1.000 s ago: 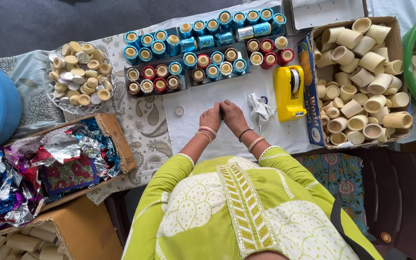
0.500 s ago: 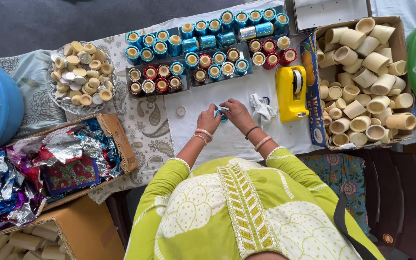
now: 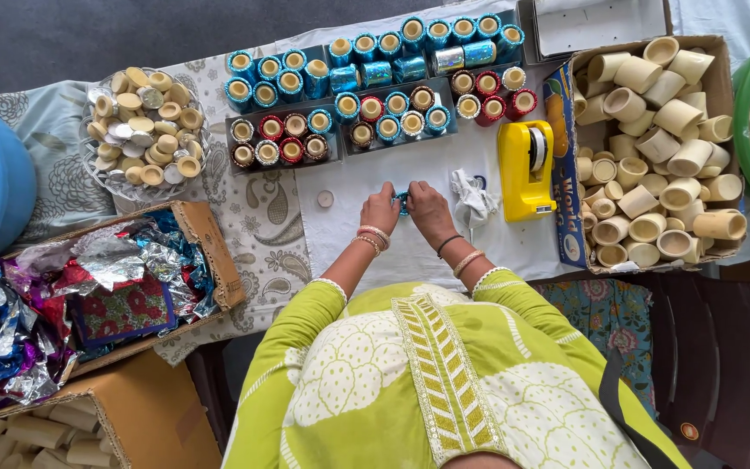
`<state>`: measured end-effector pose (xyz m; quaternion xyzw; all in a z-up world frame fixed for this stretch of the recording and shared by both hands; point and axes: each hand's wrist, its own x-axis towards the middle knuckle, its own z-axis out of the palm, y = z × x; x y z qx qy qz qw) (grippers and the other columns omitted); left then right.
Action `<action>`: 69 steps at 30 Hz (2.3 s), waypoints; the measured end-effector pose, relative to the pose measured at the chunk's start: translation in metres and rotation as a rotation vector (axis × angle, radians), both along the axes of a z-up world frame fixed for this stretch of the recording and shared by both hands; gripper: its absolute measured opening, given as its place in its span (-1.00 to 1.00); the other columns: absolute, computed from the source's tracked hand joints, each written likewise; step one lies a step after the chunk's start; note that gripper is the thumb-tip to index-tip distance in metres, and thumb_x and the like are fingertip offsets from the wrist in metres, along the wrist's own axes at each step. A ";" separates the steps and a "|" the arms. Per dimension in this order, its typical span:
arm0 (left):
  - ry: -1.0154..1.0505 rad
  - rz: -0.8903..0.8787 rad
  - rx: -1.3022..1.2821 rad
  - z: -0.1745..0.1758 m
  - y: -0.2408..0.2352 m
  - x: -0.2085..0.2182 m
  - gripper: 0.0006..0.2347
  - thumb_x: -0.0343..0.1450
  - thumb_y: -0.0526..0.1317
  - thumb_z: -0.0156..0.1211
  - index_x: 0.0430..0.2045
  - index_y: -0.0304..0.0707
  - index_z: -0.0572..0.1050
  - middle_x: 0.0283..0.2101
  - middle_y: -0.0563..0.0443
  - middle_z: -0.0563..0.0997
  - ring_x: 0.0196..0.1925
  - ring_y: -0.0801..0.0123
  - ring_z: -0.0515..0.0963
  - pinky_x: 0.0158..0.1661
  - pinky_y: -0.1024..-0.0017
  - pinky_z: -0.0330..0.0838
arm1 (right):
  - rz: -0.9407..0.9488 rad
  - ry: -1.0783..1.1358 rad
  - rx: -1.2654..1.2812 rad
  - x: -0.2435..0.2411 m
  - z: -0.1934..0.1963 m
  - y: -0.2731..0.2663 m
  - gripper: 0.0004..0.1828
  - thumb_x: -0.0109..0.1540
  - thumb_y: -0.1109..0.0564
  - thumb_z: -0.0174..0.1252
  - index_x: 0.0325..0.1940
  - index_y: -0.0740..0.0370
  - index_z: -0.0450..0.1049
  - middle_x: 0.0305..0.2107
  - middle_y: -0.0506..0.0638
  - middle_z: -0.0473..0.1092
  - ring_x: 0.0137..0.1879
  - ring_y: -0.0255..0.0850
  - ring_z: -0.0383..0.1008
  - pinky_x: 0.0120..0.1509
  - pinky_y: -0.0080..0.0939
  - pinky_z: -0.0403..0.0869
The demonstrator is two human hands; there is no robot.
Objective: The person wraps a small candle in shiny blue foil, folds the edges, and secures it with tape. They then place the wrapped candle into a tray with other finished items. The person repeats this process with another candle.
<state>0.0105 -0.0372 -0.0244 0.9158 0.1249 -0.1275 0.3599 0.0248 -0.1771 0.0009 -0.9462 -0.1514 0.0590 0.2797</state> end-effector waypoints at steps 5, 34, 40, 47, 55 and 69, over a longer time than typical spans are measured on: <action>-0.049 -0.066 0.071 -0.012 -0.009 0.003 -0.85 0.38 -0.30 0.17 -0.25 -0.20 0.37 -0.42 -0.27 0.64 -0.28 -0.23 0.63 -0.29 -0.07 0.50 | -0.007 -0.034 0.017 0.001 -0.002 0.001 -0.89 0.25 0.22 0.11 -0.22 0.25 0.31 -0.30 0.14 0.39 -0.16 0.15 0.48 -0.12 0.13 0.47; -0.498 -0.431 -0.034 0.027 0.040 -0.007 -0.73 0.35 -0.49 0.09 -0.15 -0.17 0.56 -0.23 -0.05 0.58 -0.13 0.10 0.57 -0.12 0.23 0.52 | 0.064 -0.096 0.130 0.011 0.042 -0.027 -0.85 0.24 0.14 0.29 -0.12 0.11 0.54 -0.29 0.00 0.39 -0.08 -0.02 0.48 -0.02 -0.01 0.48; -0.527 -0.678 0.083 0.015 0.045 0.002 -0.76 0.32 -0.47 0.09 -0.18 -0.24 0.53 -0.25 -0.02 0.55 -0.14 0.15 0.55 -0.08 0.27 0.51 | 0.257 -0.158 -0.029 -0.001 0.033 -0.029 -0.71 0.12 0.06 0.36 -0.09 0.09 0.58 -0.20 0.00 0.36 -0.03 -0.02 0.36 0.06 -0.05 0.43; -0.546 -0.757 0.260 0.017 0.034 0.010 -0.88 0.34 -0.40 0.15 -0.31 -0.23 0.52 -0.19 0.01 0.49 -0.07 0.20 0.50 -0.01 0.33 0.48 | 0.211 -0.169 -0.041 0.008 0.029 -0.036 -0.73 0.15 0.15 0.33 -0.07 0.02 0.57 -0.16 0.00 0.36 -0.02 -0.02 0.37 0.07 -0.05 0.42; -0.521 -0.823 0.350 0.026 0.026 0.012 -0.89 0.37 -0.32 0.19 -0.28 -0.26 0.56 -0.04 0.04 0.48 0.02 0.21 0.42 0.09 0.27 0.39 | 0.122 -0.059 0.163 0.011 0.046 -0.038 -0.63 0.17 0.39 0.19 0.02 0.11 0.51 -0.12 0.00 0.36 0.04 0.01 0.38 0.12 -0.02 0.44; -0.562 -0.682 0.056 0.027 0.035 0.013 -0.67 0.31 -0.38 0.26 -0.03 -0.23 0.51 -0.01 -0.09 0.47 0.01 0.09 0.48 0.03 0.26 0.47 | 0.087 -0.002 0.152 -0.006 0.049 -0.030 -0.50 0.13 0.22 0.34 0.15 0.07 0.45 -0.12 0.04 0.34 0.06 0.04 0.36 0.13 0.00 0.42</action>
